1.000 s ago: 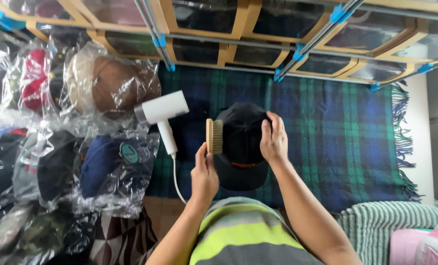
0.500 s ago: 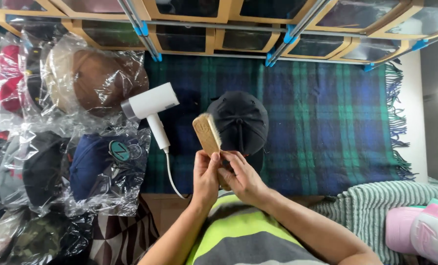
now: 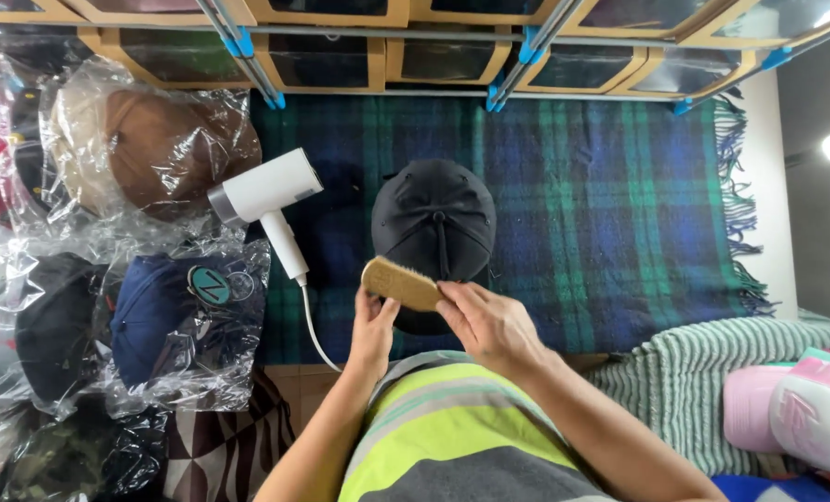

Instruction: Cleaning and detailing a black baseball cap using a brush and a hair dryer, then placing it on a hat block for shaping.

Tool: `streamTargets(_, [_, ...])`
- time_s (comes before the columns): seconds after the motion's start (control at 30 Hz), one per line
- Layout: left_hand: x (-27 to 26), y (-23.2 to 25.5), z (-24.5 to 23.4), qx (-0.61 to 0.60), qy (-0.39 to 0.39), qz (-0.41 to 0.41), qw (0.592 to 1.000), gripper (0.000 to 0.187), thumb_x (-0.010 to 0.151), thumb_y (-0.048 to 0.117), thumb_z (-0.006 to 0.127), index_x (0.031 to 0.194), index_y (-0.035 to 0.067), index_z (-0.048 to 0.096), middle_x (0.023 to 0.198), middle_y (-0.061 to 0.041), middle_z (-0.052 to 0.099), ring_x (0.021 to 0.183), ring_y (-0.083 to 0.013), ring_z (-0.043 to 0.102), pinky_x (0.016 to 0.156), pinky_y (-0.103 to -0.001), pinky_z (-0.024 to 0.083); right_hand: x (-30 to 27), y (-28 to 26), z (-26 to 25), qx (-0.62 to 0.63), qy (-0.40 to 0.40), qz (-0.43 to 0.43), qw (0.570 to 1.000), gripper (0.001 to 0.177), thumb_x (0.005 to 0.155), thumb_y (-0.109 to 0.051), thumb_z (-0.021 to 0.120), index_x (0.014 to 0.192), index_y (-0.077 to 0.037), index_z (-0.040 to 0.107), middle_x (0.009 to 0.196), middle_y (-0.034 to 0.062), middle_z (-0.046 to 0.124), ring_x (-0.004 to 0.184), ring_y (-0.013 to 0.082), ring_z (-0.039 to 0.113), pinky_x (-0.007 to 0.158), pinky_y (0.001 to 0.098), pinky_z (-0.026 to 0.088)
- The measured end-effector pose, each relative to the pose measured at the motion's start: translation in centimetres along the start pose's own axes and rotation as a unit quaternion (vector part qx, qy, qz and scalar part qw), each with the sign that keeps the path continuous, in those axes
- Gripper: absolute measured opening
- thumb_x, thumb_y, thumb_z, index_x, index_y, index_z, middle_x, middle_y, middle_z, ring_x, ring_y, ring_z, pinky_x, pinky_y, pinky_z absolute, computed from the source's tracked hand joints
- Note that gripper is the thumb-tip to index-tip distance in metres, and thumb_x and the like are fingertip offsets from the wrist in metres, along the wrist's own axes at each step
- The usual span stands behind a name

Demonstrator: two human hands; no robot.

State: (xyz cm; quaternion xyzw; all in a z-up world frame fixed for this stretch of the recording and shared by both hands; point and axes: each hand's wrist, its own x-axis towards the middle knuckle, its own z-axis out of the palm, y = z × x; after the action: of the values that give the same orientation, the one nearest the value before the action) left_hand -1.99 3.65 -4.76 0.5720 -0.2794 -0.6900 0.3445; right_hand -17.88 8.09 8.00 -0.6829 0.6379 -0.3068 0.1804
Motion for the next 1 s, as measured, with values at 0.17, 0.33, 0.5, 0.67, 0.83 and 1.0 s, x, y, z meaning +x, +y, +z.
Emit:
streamTargets(0.17, [2.7, -3.8, -1.4, -0.044, 0.043, -0.060, 0.996, 0.030, 0.099, 0.016, 0.068, 0.128, 0.006, 0.064, 0.114, -0.015, 0.065, 0.104, -0.0277, 0.062, 0.086, -0.047, 0.054, -1.7, 8.4, -3.2, -0.105, 0.099, 0.057, 0.988, 0.018, 0.103, -0.032, 0.066, 0.102, -0.015, 0.071, 0.080, 0.0095, 0.070, 0.076, 0.0329, 0.070, 0.067, 0.0417, 0.056])
streamTargets(0.33, [2.2, -2.7, -0.5, -0.057, 0.044, -0.073, 0.995, 0.030, 0.100, 0.019, 0.068, 0.128, 0.009, 0.065, 0.118, -0.014, 0.065, 0.107, -0.0297, 0.063, 0.082, -0.054, 0.055, -1.3, 5.6, -2.6, -0.210, 0.153, 0.087, 0.962, 0.019, 0.107, -0.037, 0.062, 0.097, -0.021, 0.065, 0.079, 0.0041, 0.065, 0.078, 0.0276, 0.069, 0.067, 0.0401, 0.055])
streamTargets(0.5, [3.2, -4.1, -2.0, -0.078, 0.058, -0.053, 0.994, 0.021, 0.100, 0.017, 0.067, 0.119, 0.007, 0.069, 0.104, -0.010, 0.067, 0.093, -0.0258, 0.066, 0.068, -0.047, 0.058, 0.1, 8.4, -2.8, -0.155, 0.164, 0.064, 0.972, 0.028, 0.103, -0.042, 0.064, 0.093, -0.016, 0.065, 0.076, 0.0098, 0.062, 0.074, 0.0365, 0.065, 0.064, 0.0494, 0.050])
streamTargets(0.67, [4.6, -6.7, -2.6, -0.140, 0.021, -0.079, 0.987, 0.019, 0.102, 0.019, 0.064, 0.116, 0.008, 0.067, 0.093, -0.011, 0.068, 0.077, -0.0286, 0.072, 0.064, -0.050, 0.063, -3.6, 9.2, -5.1, -0.162, 0.134, 0.027, 0.977, 0.019, 0.100, -0.034, 0.074, 0.099, -0.016, 0.069, 0.078, 0.0065, 0.068, 0.075, 0.0313, 0.070, 0.064, 0.0387, 0.055])
streamTargets(0.83, [2.8, -4.4, -3.1, -0.221, -0.030, -0.126, 0.967, 0.018, 0.104, 0.024, 0.058, 0.110, 0.008, 0.063, 0.081, -0.015, 0.069, 0.066, -0.0334, 0.074, 0.062, -0.054, 0.064, -5.2, 5.8, -0.3, -0.051, -0.010, -0.028, 0.998, 0.012, 0.091, -0.031, 0.076, 0.090, -0.019, 0.074, 0.074, 0.0001, 0.073, 0.072, 0.0244, 0.073, 0.063, 0.0324, 0.058])
streamTargets(1.0, [5.5, -8.7, -4.1, -0.285, -0.023, -0.161, 0.945, 0.021, 0.100, 0.029, 0.066, 0.108, 0.010, 0.060, 0.088, -0.021, 0.074, 0.072, -0.0435, 0.075, 0.062, -0.065, 0.062, -5.1, 7.8, 4.4, -0.045, -0.086, 0.022, 0.995, 0.029, 0.096, -0.045, 0.066, 0.103, -0.018, 0.075, 0.094, 0.0024, 0.077, 0.090, 0.0277, 0.073, 0.075, 0.0384, 0.059])
